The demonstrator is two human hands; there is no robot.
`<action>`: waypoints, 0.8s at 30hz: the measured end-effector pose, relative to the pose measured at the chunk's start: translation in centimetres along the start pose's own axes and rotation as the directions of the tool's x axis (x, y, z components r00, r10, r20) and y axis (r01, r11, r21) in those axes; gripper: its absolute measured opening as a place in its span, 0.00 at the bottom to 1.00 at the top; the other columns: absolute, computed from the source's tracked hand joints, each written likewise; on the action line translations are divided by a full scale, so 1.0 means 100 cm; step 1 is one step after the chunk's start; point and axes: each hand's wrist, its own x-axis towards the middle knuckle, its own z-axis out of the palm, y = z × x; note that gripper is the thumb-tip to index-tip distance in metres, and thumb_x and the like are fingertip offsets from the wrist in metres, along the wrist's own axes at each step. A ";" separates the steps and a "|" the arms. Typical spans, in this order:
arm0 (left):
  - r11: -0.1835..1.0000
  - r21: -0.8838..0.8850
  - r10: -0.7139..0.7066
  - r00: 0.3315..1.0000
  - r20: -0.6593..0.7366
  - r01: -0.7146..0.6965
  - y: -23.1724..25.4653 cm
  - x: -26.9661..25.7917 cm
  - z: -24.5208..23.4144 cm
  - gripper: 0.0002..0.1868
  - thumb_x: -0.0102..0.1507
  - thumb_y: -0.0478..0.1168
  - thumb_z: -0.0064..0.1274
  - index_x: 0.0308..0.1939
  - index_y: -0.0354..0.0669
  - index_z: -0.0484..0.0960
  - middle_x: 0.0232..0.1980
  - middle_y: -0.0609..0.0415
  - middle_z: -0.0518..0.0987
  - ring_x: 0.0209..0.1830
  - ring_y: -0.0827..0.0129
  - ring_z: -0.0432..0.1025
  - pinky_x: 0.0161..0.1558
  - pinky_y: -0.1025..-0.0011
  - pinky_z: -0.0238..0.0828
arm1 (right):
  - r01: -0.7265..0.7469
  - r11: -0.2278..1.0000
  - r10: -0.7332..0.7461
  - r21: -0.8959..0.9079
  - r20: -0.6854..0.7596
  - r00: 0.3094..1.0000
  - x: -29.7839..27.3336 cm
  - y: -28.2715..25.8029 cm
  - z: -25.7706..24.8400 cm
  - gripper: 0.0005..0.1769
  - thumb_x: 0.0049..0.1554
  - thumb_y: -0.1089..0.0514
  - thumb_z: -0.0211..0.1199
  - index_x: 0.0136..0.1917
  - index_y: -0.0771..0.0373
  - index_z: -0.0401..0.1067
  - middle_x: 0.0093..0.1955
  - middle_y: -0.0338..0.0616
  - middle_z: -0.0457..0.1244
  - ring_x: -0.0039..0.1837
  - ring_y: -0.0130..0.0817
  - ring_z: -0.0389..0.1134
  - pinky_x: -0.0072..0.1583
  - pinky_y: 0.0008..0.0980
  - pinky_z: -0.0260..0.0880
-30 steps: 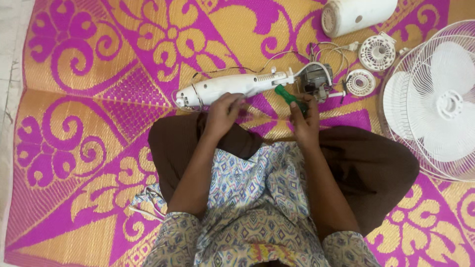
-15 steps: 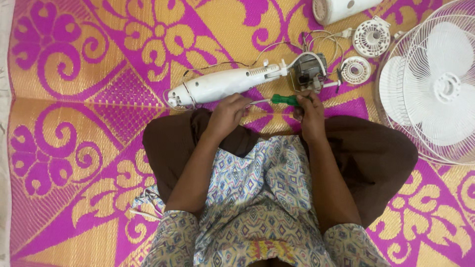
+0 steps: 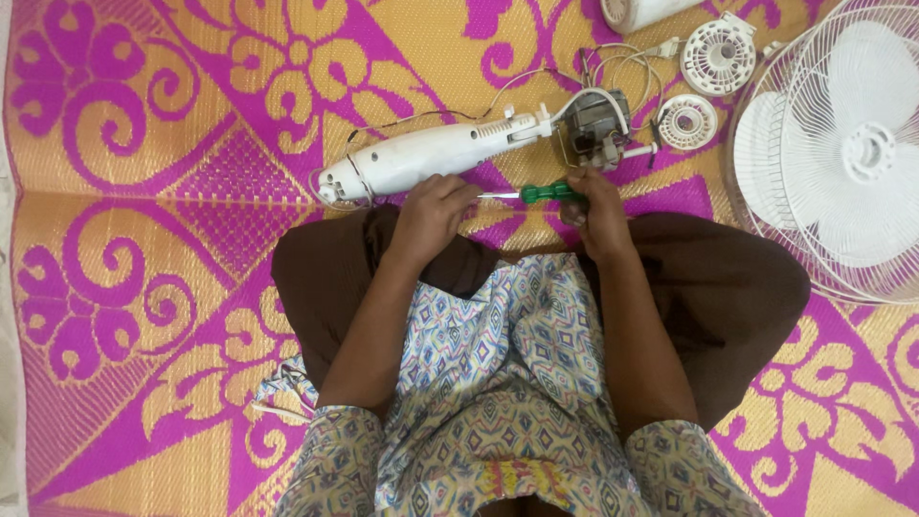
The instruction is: The person sits on a patterned mat and uses a screwdriver to adjust the internal components of a disassembled electric fan motor. They repeatedly tighten and loosen screws on the motor housing while holding the unit steady with their other hand.
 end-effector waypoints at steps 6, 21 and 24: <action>0.984 0.168 0.070 0.996 -0.054 -0.060 0.010 0.002 -0.001 0.11 0.58 0.35 0.62 0.45 0.45 0.85 0.42 0.56 0.78 0.43 0.61 0.73 0.42 0.61 0.69 | -0.183 0.964 0.177 0.194 0.049 0.983 0.009 0.009 -0.009 0.11 0.65 0.56 0.51 0.40 0.58 0.61 0.27 0.32 0.50 0.27 0.21 0.45 0.31 0.25 0.45; 0.943 0.305 0.158 0.985 -0.065 -0.131 0.020 0.001 -0.001 0.13 0.60 0.36 0.58 0.48 0.45 0.86 0.45 0.56 0.78 0.49 0.63 0.73 0.47 0.63 0.70 | -0.242 0.938 0.239 0.249 0.043 0.970 0.022 0.028 -0.016 0.07 0.60 0.55 0.54 0.41 0.58 0.63 0.27 0.36 0.52 0.26 0.24 0.47 0.31 0.27 0.49; 0.936 0.327 0.159 0.985 -0.062 -0.131 0.019 0.000 0.005 0.12 0.59 0.36 0.57 0.47 0.43 0.86 0.45 0.54 0.79 0.50 0.59 0.74 0.50 0.61 0.72 | -0.201 0.965 0.202 0.169 0.010 0.979 0.024 0.027 -0.008 0.08 0.62 0.57 0.54 0.42 0.59 0.62 0.27 0.34 0.51 0.26 0.23 0.47 0.30 0.27 0.47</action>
